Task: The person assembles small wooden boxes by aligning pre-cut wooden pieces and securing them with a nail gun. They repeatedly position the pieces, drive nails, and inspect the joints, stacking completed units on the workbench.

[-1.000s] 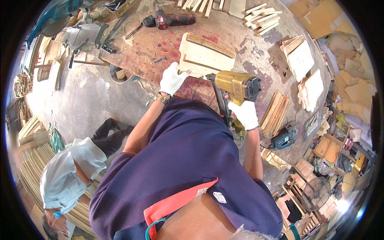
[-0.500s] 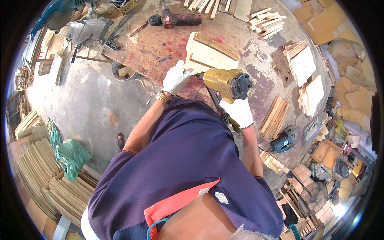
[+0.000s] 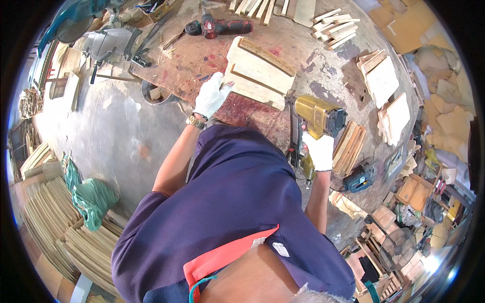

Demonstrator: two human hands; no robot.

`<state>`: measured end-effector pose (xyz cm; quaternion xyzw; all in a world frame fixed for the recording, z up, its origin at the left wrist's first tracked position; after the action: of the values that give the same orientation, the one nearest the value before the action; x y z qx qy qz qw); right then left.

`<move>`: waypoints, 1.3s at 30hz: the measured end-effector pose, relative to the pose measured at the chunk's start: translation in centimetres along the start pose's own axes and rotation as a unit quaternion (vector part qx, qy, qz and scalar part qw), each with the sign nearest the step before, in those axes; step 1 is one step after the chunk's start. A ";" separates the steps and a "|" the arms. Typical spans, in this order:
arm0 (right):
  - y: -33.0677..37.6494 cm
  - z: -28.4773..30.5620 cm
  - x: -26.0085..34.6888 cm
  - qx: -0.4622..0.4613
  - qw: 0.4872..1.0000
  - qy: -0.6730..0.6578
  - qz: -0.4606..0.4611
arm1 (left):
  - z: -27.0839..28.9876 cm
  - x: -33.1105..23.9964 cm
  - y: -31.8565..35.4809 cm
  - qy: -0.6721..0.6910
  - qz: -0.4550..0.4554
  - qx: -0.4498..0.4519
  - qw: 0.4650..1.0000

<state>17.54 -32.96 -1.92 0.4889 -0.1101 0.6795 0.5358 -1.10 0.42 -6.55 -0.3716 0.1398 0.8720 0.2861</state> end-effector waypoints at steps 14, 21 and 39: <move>-3.9 3.0 -8.6 -0.357 0.828 0.431 0.040 | 6.8 -13.2 -1.5 -0.049 -0.322 -0.150 0.934; -5.5 -0.1 -10.8 -0.328 0.874 0.355 0.046 | -11.0 -10.0 0.7 -0.117 -0.220 0.155 0.956; -4.6 -7.3 -13.6 -0.175 0.916 0.359 -0.021 | -4.7 11.7 -5.7 -0.193 -0.009 -0.156 0.969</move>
<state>16.64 -34.61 -17.92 0.1122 -0.0174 0.7680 0.6303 -1.55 7.39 -18.49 -0.2375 -0.0598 0.9356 0.2541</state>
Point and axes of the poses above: each hand's wrist, its own y-axis away from the middle knuckle, its own z-axis out of the back of the hand, x = y × z, the point moved 6 cm from there along -y, towards the middle knuckle, and after that the axes turned 7 degrees about -x, right-handed, at the moved point
